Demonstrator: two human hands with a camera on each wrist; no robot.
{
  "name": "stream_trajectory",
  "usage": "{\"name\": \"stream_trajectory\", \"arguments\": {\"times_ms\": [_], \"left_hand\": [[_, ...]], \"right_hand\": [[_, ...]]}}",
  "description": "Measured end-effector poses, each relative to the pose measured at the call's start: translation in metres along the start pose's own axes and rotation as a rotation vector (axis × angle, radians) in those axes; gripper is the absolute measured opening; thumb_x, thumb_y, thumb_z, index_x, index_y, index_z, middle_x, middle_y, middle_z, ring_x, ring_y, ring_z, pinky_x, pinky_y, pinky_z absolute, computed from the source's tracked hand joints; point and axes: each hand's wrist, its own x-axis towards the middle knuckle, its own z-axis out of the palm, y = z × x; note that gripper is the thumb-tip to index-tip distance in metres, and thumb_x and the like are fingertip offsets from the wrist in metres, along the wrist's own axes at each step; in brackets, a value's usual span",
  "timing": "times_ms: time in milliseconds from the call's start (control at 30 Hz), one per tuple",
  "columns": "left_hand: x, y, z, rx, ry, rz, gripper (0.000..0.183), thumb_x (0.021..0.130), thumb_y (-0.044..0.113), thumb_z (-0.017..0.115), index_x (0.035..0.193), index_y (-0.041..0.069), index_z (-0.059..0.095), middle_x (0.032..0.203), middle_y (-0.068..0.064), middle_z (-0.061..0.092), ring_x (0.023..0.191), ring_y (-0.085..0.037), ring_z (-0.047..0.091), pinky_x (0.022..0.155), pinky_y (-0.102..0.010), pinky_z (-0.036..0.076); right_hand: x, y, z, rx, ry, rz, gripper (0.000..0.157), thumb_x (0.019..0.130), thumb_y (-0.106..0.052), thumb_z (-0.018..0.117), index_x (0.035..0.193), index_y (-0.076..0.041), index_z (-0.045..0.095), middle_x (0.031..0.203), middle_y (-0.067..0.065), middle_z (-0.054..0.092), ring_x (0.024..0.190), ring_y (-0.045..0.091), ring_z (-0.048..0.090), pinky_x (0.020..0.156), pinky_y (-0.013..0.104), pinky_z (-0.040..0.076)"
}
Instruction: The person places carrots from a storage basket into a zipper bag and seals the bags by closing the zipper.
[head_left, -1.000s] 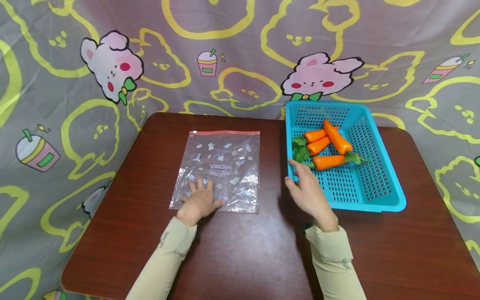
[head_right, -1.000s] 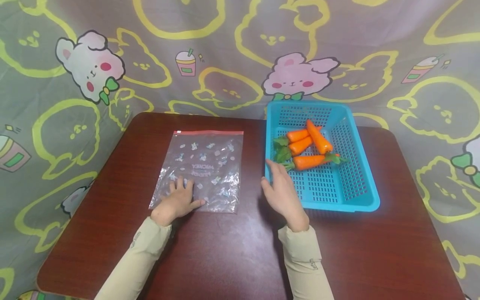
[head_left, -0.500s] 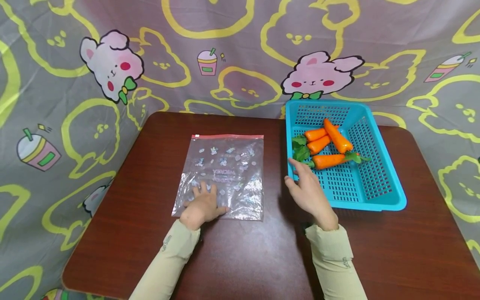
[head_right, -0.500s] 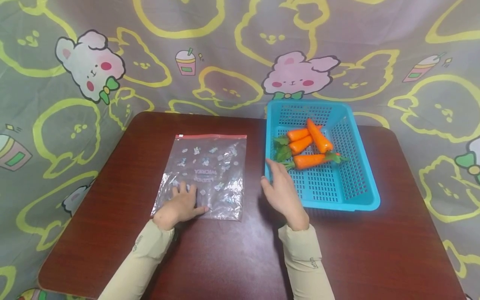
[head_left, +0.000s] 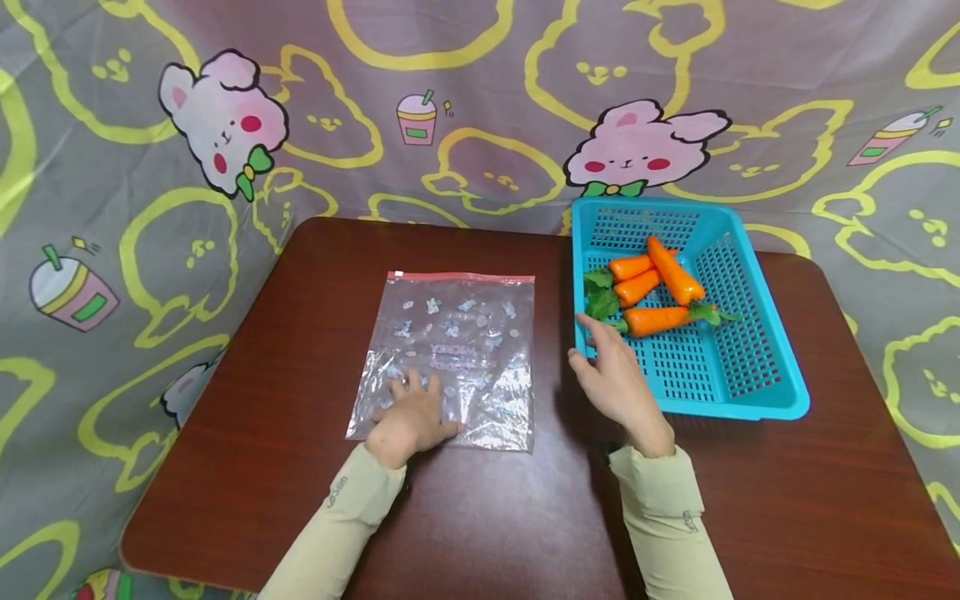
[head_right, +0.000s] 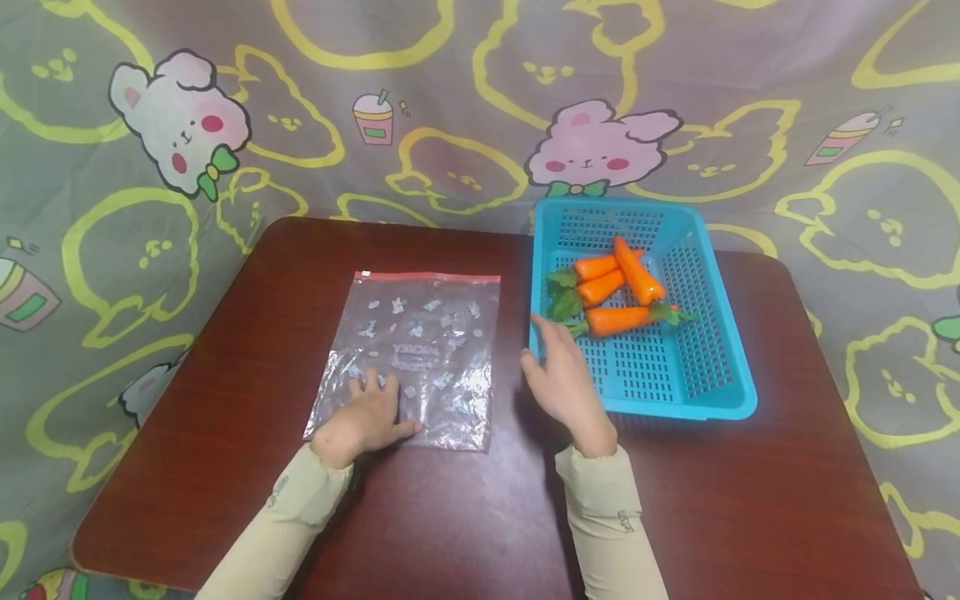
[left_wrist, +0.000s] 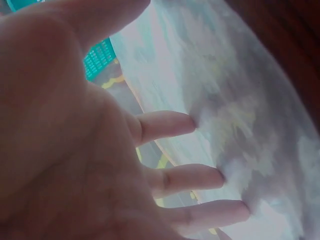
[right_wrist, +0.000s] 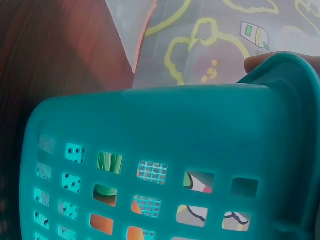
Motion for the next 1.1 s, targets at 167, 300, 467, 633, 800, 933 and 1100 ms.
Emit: {"name": "stream_trajectory", "arguments": {"times_ms": [167, 300, 467, 633, 800, 933, 1100], "left_hand": [[-0.006, 0.003, 0.004, 0.01, 0.019, 0.013, 0.083, 0.081, 0.052, 0.071, 0.137, 0.002, 0.035, 0.142, -0.031, 0.024, 0.131, -0.057, 0.024, 0.079, -0.079, 0.04], [-0.009, 0.006, 0.007, 0.023, 0.027, 0.012, 0.082, 0.081, 0.052, 0.071, 0.136, 0.003, 0.036, 0.141, -0.03, 0.025, 0.13, -0.057, 0.026, 0.078, -0.077, 0.043], [-0.011, 0.008, 0.009, 0.045, 0.01, 0.019, 0.084, 0.082, 0.053, 0.07, 0.138, 0.003, 0.035, 0.143, -0.032, 0.023, 0.13, -0.058, 0.024, 0.075, -0.076, 0.044], [-0.016, 0.011, 0.011, 0.069, 0.012, 0.028, 0.084, 0.081, 0.054, 0.071, 0.137, 0.003, 0.035, 0.141, -0.032, 0.026, 0.13, -0.058, 0.026, 0.072, -0.075, 0.046], [-0.02, 0.012, 0.013, 0.065, 0.032, 0.041, 0.083, 0.081, 0.053, 0.071, 0.136, 0.002, 0.036, 0.139, -0.032, 0.028, 0.128, -0.057, 0.028, 0.069, -0.075, 0.046], [-0.022, 0.01, 0.013, 0.036, 0.041, 0.04, 0.081, 0.081, 0.051, 0.072, 0.136, 0.003, 0.037, 0.139, -0.031, 0.028, 0.129, -0.057, 0.027, 0.072, -0.076, 0.045], [-0.025, 0.008, 0.009, 0.049, 0.053, 0.061, 0.075, 0.082, 0.049, 0.071, 0.133, 0.004, 0.041, 0.137, -0.029, 0.032, 0.126, -0.055, 0.032, 0.072, -0.073, 0.047]], "right_hand": [[0.0, 0.0, 0.0, 0.003, -0.003, -0.001, 0.057, 0.098, -0.023, 0.049, 0.15, -0.009, 0.031, 0.149, 0.02, 0.038, 0.122, 0.038, 0.053, 0.094, 0.055, 0.049], [0.0, 0.001, 0.0, 0.009, 0.001, -0.005, 0.057, 0.098, -0.023, 0.05, 0.15, -0.009, 0.032, 0.149, 0.019, 0.038, 0.122, 0.038, 0.054, 0.093, 0.055, 0.05], [0.0, 0.001, 0.0, 0.006, 0.008, -0.01, 0.057, 0.097, -0.025, 0.051, 0.149, -0.009, 0.033, 0.148, 0.019, 0.039, 0.122, 0.038, 0.054, 0.093, 0.054, 0.05], [-0.001, 0.0, -0.001, 0.006, 0.009, -0.002, 0.057, 0.097, -0.025, 0.051, 0.149, -0.01, 0.033, 0.148, 0.019, 0.039, 0.122, 0.037, 0.054, 0.093, 0.054, 0.05], [-0.001, 0.0, -0.001, 0.007, 0.009, 0.003, 0.057, 0.097, -0.025, 0.051, 0.149, -0.01, 0.033, 0.148, 0.019, 0.039, 0.122, 0.038, 0.054, 0.092, 0.053, 0.051], [-0.001, 0.001, 0.0, 0.012, 0.002, 0.009, 0.057, 0.097, -0.024, 0.051, 0.15, -0.011, 0.032, 0.149, 0.019, 0.038, 0.123, 0.038, 0.053, 0.093, 0.053, 0.051], [-0.001, 0.001, 0.0, 0.015, 0.003, 0.013, 0.058, 0.097, -0.024, 0.052, 0.15, -0.011, 0.032, 0.149, 0.019, 0.038, 0.123, 0.037, 0.054, 0.092, 0.053, 0.051]]}}
